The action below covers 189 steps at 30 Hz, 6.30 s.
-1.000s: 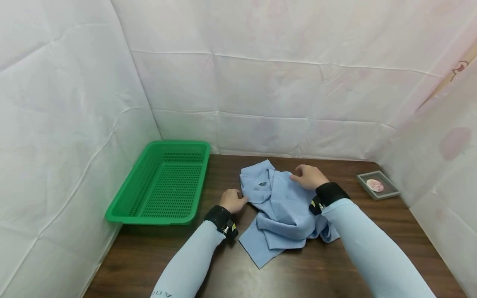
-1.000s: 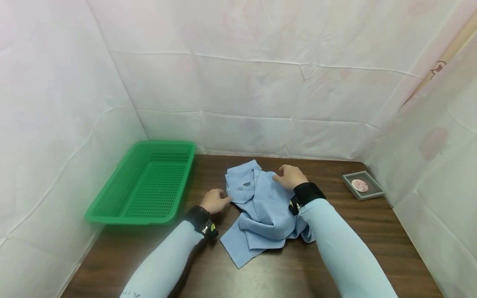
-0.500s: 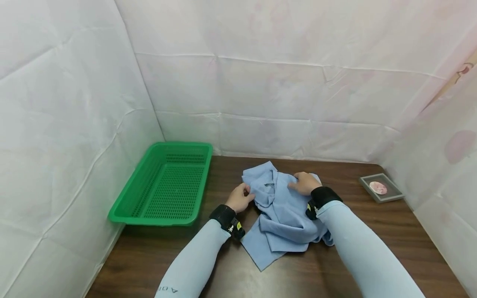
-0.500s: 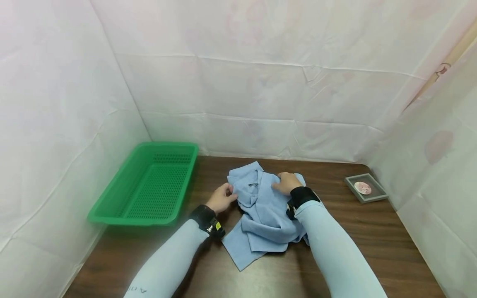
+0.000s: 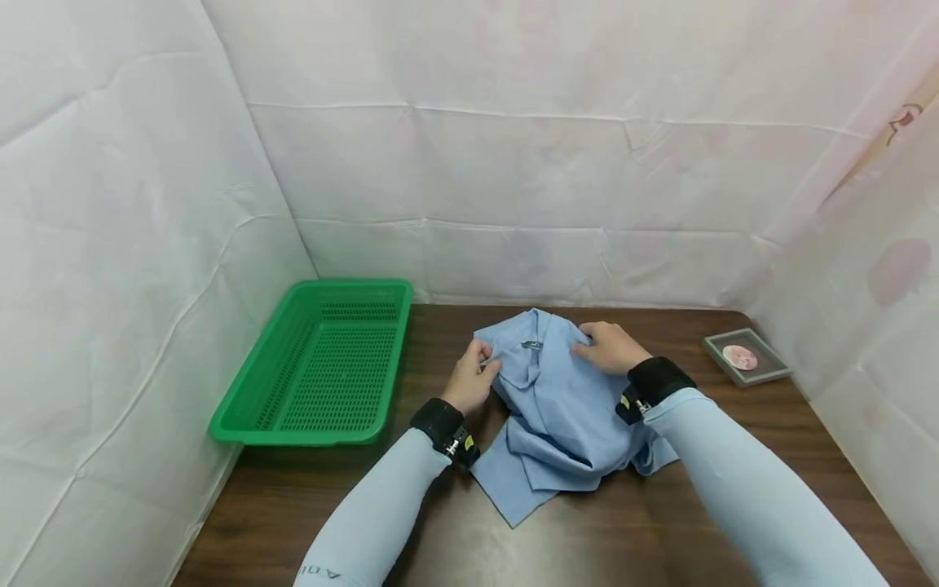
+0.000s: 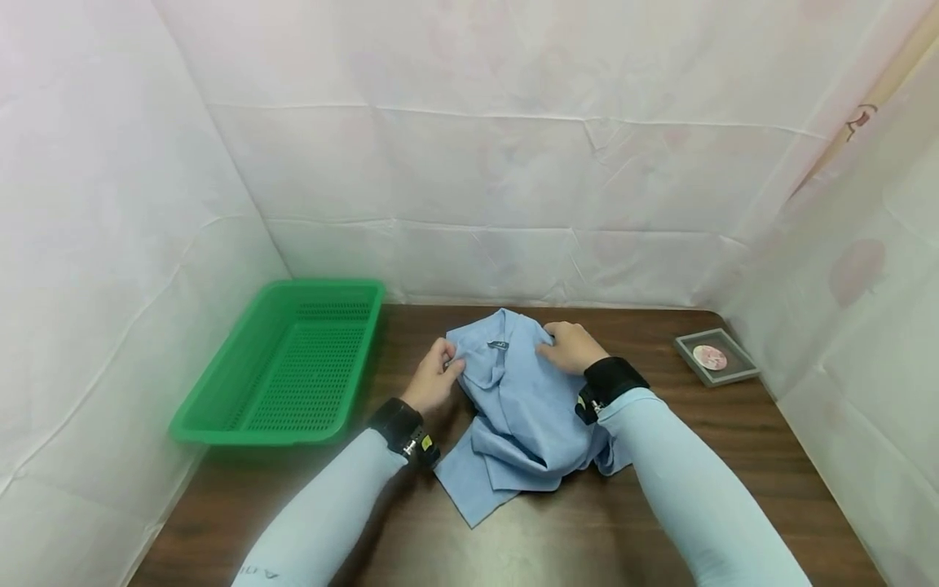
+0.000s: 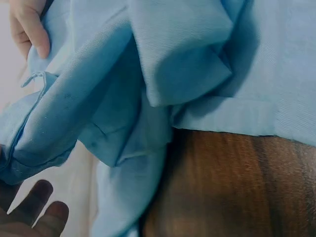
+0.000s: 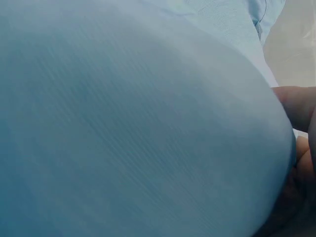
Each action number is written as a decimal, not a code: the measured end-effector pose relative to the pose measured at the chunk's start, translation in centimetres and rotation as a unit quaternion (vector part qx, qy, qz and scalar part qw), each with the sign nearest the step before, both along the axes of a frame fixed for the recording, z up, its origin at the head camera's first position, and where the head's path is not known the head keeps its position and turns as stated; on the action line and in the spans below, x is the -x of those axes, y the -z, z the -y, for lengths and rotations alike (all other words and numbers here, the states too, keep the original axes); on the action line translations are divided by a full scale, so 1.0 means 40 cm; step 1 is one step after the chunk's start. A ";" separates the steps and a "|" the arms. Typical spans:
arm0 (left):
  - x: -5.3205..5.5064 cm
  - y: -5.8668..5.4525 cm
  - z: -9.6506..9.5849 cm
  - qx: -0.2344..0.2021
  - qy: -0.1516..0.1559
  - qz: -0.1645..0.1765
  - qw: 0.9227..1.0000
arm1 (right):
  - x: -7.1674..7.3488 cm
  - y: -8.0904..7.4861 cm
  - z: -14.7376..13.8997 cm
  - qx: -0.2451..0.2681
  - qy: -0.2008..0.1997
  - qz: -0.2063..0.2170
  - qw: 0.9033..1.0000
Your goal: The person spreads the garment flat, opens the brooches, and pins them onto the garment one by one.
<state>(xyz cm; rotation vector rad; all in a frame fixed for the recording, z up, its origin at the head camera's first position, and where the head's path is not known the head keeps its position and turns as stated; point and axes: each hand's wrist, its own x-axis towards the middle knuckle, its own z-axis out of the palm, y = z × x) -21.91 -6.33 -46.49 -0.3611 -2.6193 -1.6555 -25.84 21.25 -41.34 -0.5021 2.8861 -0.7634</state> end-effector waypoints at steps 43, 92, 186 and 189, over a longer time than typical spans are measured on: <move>-0.129 -0.282 0.034 0.048 0.136 -0.291 0.946 | -0.193 -0.178 -0.055 0.209 0.114 0.006 0.971; -0.182 0.032 0.170 0.232 0.090 -0.054 0.967 | -0.275 0.038 0.004 0.318 0.208 -0.004 0.925; -0.171 -0.674 0.303 0.214 -0.131 -0.490 0.835 | -0.341 -0.528 -0.241 0.077 0.126 -0.374 0.916; -0.172 -0.682 0.308 0.207 -0.147 -0.503 0.826 | -0.337 -0.533 -0.250 0.082 0.123 -0.369 0.918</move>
